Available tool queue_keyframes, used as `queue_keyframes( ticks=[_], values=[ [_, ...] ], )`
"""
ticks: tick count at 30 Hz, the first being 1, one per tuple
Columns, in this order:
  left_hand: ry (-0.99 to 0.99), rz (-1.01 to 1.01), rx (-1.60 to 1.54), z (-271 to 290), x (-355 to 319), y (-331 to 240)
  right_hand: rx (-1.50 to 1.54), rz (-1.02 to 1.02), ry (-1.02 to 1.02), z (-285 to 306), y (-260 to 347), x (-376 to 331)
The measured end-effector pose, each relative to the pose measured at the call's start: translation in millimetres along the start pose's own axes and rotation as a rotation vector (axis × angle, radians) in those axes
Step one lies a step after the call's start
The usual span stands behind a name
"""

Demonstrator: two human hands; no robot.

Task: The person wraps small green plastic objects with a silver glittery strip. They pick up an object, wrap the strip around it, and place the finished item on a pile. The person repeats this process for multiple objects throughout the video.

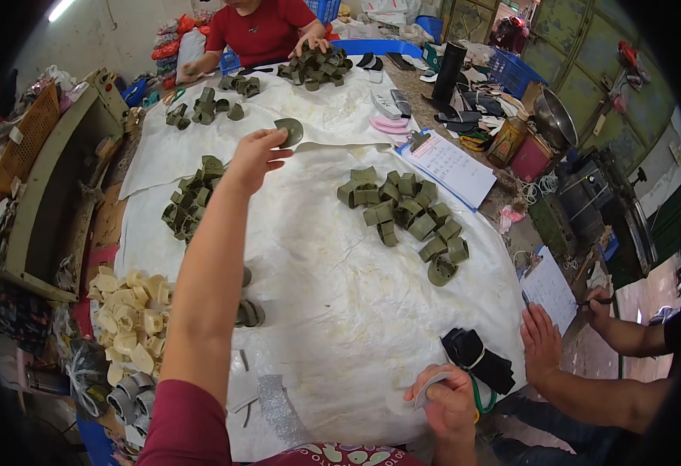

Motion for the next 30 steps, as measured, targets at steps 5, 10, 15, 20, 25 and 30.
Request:
queue_keyframes(
  ticks=[5,10,15,20,25,30],
  values=[
    [0.234,0.108,-0.293,-19.3,-102.6,-38.7,-0.031,0.027,0.097,-14.9,5.3,-12.7],
    [0.226,0.189,-0.433,-44.2,-228.5,-41.9,-0.242,0.188,0.093,-37.1,16.2,-32.5],
    [0.201,0.307,-0.737,-53.0,-327.0,-34.2,-0.527,0.301,0.007,-35.7,18.9,-41.2],
    [0.101,0.335,-0.548,-31.9,-383.6,-32.8,-0.696,0.202,0.137,-56.0,12.9,-50.3],
    [0.033,0.128,-0.187,-24.2,-407.3,-48.7,-0.849,0.099,0.233,-83.3,-1.1,-54.7],
    [0.06,-0.052,-0.158,-31.1,-414.1,-55.2,-1.056,0.157,0.315,-110.1,-11.4,-51.3]
  ],
)
Point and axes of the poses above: each hand's wrist, its own x-axis towards the middle knuckle, its own z-axis out of the back of the hand, y = z × x, the point moved 4 cm from there along x, towards the middle knuckle, and after that the axes turned 13 degrees about -z, right-handed, at the moved point
